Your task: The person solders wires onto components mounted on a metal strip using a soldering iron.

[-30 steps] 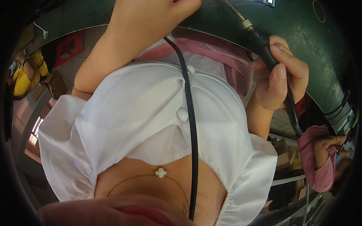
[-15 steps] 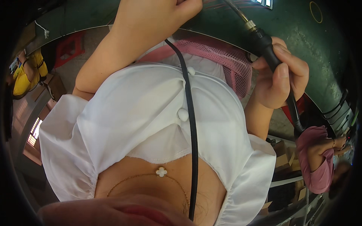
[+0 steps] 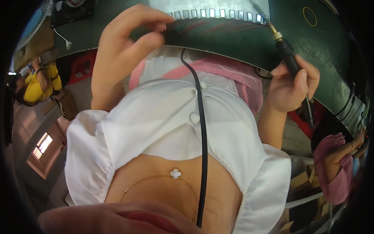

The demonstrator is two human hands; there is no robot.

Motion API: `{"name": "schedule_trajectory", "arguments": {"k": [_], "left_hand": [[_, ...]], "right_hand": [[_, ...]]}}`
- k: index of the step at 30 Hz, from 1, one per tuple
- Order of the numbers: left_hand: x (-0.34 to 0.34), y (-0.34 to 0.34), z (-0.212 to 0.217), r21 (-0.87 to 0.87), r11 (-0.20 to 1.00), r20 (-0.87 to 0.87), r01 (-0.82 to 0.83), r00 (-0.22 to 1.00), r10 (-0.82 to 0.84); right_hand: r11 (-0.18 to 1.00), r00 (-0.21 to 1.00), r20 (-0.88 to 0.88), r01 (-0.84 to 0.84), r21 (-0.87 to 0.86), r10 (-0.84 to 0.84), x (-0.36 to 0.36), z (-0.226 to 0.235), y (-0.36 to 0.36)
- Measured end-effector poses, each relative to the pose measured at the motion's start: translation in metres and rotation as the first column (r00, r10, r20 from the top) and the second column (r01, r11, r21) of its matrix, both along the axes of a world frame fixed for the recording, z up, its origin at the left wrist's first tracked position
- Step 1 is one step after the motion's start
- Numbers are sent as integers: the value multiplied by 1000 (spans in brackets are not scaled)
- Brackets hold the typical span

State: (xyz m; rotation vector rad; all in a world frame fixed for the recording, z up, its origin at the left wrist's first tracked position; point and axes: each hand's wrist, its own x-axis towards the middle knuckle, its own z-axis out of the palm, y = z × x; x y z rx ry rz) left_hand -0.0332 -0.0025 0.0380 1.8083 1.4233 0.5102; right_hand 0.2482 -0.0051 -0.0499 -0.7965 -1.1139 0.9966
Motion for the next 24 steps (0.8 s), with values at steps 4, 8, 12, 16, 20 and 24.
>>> {"name": "schedule_trajectory", "arguments": {"k": [4, 8, 12, 16, 20, 24], "left_hand": [[-17, -16, 25, 253, 967, 765, 2, 612, -201], [-21, -35, 57, 395, 889, 838, 232, 305, -452], [-24, -44, 63, 430, 872, 851, 232, 217, -478], [-33, -50, 66, 439, 878, 848, 192, 235, -475], [-37, -51, 70, 455, 877, 843, 154, 243, -480], [-40, -47, 65, 479, 871, 829, 114, 268, -491]], "right_hand": [[992, 991, -56, 120, 48, -118, -13, 3, 17], [996, 992, -93, 87, -31, -90, -27, -2, 15], [998, 995, -84, 55, -34, -57, -29, -6, 6], [993, 988, -109, 110, -41, -114, -35, -4, 8], [990, 986, -82, 144, -10, -144, -34, 5, 12], [977, 968, -127, 211, -39, -215, -37, -2, 17]]}}
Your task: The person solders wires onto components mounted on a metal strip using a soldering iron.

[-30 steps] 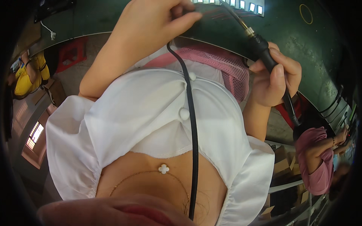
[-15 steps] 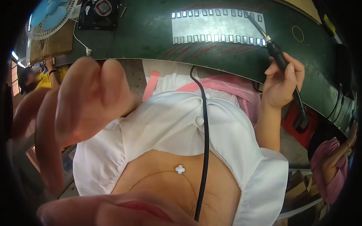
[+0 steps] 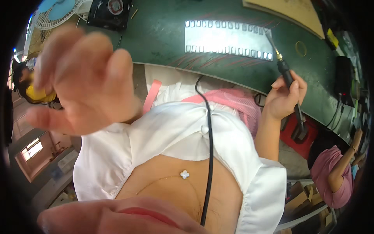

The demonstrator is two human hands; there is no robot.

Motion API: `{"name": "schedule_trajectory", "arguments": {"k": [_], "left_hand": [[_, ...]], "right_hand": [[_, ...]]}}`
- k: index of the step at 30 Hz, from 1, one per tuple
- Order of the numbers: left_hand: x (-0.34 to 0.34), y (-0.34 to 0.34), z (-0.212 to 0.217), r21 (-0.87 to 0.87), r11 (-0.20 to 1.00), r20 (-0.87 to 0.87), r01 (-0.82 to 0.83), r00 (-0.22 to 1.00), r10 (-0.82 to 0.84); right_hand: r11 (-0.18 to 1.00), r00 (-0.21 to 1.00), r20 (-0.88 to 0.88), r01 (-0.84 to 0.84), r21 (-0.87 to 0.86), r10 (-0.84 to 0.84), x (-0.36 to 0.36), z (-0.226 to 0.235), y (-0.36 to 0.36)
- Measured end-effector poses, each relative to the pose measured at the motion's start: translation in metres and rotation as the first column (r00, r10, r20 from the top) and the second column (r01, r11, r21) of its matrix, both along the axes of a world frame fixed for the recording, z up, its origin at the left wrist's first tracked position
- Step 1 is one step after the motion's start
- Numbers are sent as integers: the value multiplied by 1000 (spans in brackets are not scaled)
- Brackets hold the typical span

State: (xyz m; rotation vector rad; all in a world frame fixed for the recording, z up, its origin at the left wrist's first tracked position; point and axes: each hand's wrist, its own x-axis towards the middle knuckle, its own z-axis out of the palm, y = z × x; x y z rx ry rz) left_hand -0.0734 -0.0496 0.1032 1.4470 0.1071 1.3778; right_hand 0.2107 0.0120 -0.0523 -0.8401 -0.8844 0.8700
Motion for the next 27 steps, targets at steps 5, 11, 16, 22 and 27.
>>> {"name": "schedule_trajectory", "arguments": {"k": [5, 11, 16, 22, 27], "left_hand": [[-2, 3, -1, 63, 998, 57, -33, 998, 29], [4, 10, 0, 143, 990, 82, -21, 997, 9], [-2, 11, 6, 160, 983, 88, -91, 993, 78], [-9, 66, 15, 101, 968, 31, -231, 973, 229], [-17, 168, -25, -85, 820, -395, -566, 775, 494]], "right_hand": [[997, 997, -63, 43, -60, -47, -4, -1, 6], [1000, 999, -53, -5, -7, 5, 7, -7, -9], [998, 999, -21, -41, -39, 40, -2, -10, -23], [1000, 1000, -30, 6, -17, -7, -3, 2, -7], [999, 999, -20, 32, -26, -33, 12, -6, 1]]}}
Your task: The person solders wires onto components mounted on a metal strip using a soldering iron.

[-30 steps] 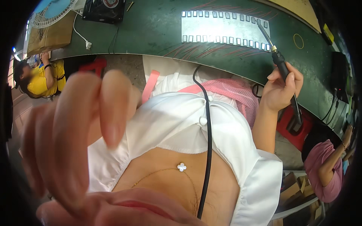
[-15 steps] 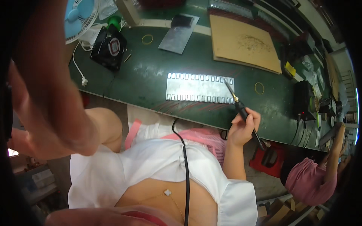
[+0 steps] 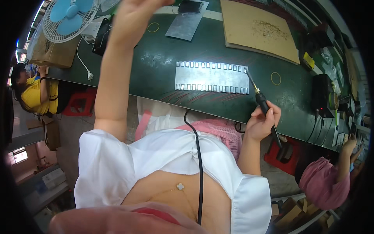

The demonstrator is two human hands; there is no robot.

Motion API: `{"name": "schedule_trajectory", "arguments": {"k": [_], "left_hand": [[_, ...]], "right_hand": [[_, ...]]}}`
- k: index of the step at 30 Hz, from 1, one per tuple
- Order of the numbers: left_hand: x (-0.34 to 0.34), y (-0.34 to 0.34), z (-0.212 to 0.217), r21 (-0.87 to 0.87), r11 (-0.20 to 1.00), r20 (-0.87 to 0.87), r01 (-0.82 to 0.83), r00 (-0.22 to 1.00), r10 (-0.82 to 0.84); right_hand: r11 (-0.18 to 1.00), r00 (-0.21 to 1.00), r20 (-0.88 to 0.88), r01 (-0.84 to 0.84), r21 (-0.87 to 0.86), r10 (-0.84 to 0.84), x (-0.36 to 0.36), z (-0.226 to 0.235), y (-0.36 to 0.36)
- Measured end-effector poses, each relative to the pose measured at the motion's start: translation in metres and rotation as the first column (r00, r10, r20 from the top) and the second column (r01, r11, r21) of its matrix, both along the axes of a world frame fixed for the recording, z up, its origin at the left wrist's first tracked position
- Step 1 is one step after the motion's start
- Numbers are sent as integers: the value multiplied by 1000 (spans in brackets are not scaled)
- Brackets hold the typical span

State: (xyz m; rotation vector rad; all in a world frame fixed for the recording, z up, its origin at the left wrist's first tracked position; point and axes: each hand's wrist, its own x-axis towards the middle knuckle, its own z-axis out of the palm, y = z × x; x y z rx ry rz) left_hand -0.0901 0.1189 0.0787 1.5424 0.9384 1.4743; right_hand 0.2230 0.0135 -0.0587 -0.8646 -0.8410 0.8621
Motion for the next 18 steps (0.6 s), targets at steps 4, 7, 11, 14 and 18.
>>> {"name": "schedule_trajectory", "arguments": {"k": [4, 7, 11, 14, 18], "left_hand": [[-18, 69, -75, -83, 947, -593, -309, 780, 202], [-24, 109, -114, 111, 956, -726, -273, 634, 265], [-28, 133, -114, 298, 925, -812, -237, 447, 376], [-19, 137, -108, 360, 893, -797, -270, 407, 445], [-22, 145, -105, 266, 944, -873, -195, 366, 322]], "right_hand": [[999, 999, -15, -43, -9, 43, 0, -2, -3], [999, 995, 93, -44, -2, 44, -3, -3, -7], [998, 994, 103, -49, 31, 46, -3, -5, -9], [998, 993, 112, -43, 37, 39, -2, -6, -7], [997, 992, 113, -57, 48, 51, -3, -4, -8]]}}
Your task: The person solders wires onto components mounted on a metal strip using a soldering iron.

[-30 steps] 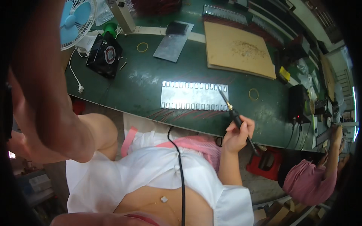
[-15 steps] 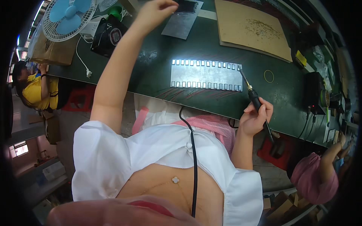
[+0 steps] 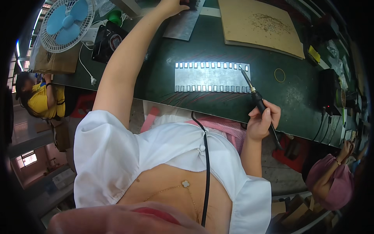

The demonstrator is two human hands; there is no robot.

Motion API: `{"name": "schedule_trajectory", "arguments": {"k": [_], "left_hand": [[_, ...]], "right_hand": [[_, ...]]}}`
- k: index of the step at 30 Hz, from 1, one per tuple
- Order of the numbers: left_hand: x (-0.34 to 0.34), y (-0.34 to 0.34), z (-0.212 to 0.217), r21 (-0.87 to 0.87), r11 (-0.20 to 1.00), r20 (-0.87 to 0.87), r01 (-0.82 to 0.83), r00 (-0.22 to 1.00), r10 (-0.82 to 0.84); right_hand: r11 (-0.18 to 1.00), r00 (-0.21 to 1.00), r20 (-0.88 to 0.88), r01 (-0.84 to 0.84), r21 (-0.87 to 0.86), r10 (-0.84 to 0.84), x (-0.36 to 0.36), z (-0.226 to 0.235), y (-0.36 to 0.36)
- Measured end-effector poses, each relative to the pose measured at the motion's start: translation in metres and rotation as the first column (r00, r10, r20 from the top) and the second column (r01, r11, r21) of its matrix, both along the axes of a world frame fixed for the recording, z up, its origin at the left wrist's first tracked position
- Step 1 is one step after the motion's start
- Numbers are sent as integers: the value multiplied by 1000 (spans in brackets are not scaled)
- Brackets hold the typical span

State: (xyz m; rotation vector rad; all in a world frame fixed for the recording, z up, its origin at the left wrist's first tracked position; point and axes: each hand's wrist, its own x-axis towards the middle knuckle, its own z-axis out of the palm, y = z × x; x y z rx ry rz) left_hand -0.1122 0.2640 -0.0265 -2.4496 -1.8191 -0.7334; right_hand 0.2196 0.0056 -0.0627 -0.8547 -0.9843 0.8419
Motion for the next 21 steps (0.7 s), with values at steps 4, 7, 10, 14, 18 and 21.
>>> {"name": "schedule_trajectory", "arguments": {"k": [4, 7, 10, 14, 18, 21], "left_hand": [[3, 4, 6, -100, 995, 8, -27, 1000, 28], [6, 1, 4, -23, 1000, -6, -15, 1000, 15], [6, 4, 0, 63, 998, -1, -5, 1000, 6], [3, 10, 2, 84, 996, 15, 6, 1000, -7], [-6, 17, 6, 123, 992, 76, 37, 996, -47], [-11, 23, 5, -56, 998, 313, 4, 950, 14]], "right_hand": [[1000, 1000, 3, -9, -12, 9, 1, 0, 0], [1000, 1000, -1, -14, -8, 14, 1, 0, 0], [1000, 1000, 5, -20, -4, 20, 1, 1, 0], [1000, 1000, 10, -19, -9, 19, 1, 1, 1], [1000, 1000, 7, -17, -7, 17, 0, 2, 1], [1000, 1000, 5, -26, -3, 26, 1, 0, 0]]}}
